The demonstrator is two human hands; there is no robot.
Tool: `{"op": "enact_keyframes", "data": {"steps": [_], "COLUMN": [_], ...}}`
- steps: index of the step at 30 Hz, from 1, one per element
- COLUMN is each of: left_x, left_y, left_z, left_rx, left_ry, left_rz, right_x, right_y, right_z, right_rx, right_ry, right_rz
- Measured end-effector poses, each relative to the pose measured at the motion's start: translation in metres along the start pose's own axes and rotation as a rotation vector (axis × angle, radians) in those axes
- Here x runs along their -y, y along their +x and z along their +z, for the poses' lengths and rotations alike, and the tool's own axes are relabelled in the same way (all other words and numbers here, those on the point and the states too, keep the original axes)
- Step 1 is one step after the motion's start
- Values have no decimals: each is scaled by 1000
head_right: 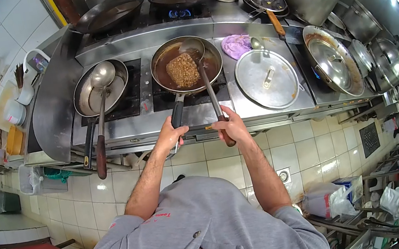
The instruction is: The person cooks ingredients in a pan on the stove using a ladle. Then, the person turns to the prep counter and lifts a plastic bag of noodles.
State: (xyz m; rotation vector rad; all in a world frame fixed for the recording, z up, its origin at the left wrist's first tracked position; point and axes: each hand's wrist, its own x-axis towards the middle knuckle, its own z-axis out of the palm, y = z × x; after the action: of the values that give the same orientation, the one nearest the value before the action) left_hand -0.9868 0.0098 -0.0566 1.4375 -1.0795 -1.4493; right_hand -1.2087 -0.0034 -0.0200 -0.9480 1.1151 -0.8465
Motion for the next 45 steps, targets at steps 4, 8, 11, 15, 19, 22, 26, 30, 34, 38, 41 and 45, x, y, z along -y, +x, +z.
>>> {"op": "enact_keyframes", "data": {"steps": [4,8,11,15,19,22,26,30,34,38,41,45], "left_x": [3,2,3,3,-3,-4,0,2,5,5,4,6], "left_y": [1,-2,-1,1,0,-2,-1,0,2,1,1,3], "left_z": [-8,-14,-16,-17,-16,-16,-15,-15,-15,-14,-15,-15], "left_rx": [27,51,69,90,110,112,92,102,91,77,78,90], "left_ry": [-22,-85,-95,-87,-106,-113,-113,-109,-100,-95,-96,-116], "left_rz": [-18,-49,-85,-77,-79,-67,-37,-39,-44,-58,-70,-77], "right_x": [-4,-15,-15,-15,-8,-11,2,28,32,35,33,38], "right_y": [-5,-20,-38,-57,-63,-57,-46,-46,-51,-68,-77,-88], "right_z": [-1,5,10,11,6,7,4,8,9,21,24,25], "right_rx": [15,-18,-38,-77,-120,-195,-178,-79,-41,-79,-87,-63], "right_ry": [239,216,136,71,-140,-429,-482,-237,-65,-100,-97,-82], "right_rz": [34,-12,-40,-64,-31,-69,-44,91,101,103,85,88]}}
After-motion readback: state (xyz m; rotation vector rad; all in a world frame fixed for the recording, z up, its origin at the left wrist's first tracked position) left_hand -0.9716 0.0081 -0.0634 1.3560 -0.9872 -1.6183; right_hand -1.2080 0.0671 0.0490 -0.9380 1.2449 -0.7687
